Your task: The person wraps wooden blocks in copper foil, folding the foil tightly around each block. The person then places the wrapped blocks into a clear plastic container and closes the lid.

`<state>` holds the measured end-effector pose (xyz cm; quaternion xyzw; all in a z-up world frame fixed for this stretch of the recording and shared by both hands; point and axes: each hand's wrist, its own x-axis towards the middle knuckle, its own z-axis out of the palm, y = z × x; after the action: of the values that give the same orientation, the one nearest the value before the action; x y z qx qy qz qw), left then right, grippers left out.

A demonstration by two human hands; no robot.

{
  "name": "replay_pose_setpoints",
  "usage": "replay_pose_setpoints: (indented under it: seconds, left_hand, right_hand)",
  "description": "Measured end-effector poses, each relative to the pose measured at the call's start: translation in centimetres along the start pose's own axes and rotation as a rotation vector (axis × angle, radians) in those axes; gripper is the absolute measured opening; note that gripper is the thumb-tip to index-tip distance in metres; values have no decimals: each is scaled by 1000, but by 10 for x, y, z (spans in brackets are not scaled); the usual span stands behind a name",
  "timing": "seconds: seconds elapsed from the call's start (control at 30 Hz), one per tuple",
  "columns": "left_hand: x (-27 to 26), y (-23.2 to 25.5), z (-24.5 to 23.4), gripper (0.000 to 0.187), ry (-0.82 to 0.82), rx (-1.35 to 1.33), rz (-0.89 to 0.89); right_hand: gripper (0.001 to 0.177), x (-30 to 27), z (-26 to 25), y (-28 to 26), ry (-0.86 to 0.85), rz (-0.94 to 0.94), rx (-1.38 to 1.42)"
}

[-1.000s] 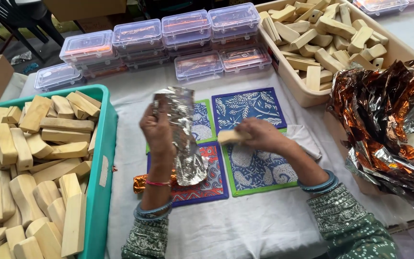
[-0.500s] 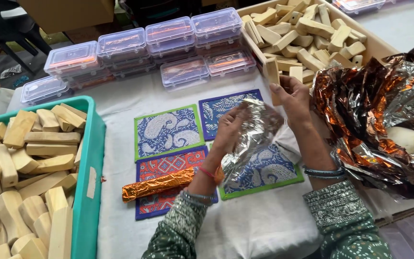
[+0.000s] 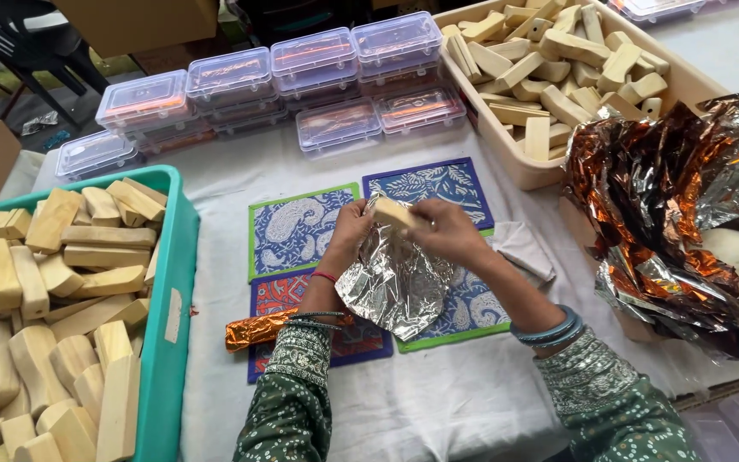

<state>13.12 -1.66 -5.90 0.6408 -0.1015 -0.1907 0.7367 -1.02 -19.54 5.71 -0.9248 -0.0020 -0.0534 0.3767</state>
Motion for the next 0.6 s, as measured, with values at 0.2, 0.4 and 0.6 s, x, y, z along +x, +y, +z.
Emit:
replay_pose_setpoints:
  seconds: [0.2,0.4,0.6]
  left_hand:
    - [34,-64,-40,14,204,153,200]
    - [-35,26,3,35,493,668,242]
    - [-133,73,62,53,53,1557,341]
  right_hand:
    - [40,-3,27,14,-62,9,-311]
    - [36,-3,5,10,-55,-25,-678]
    - [34,0,-2,17,-128,104,-611]
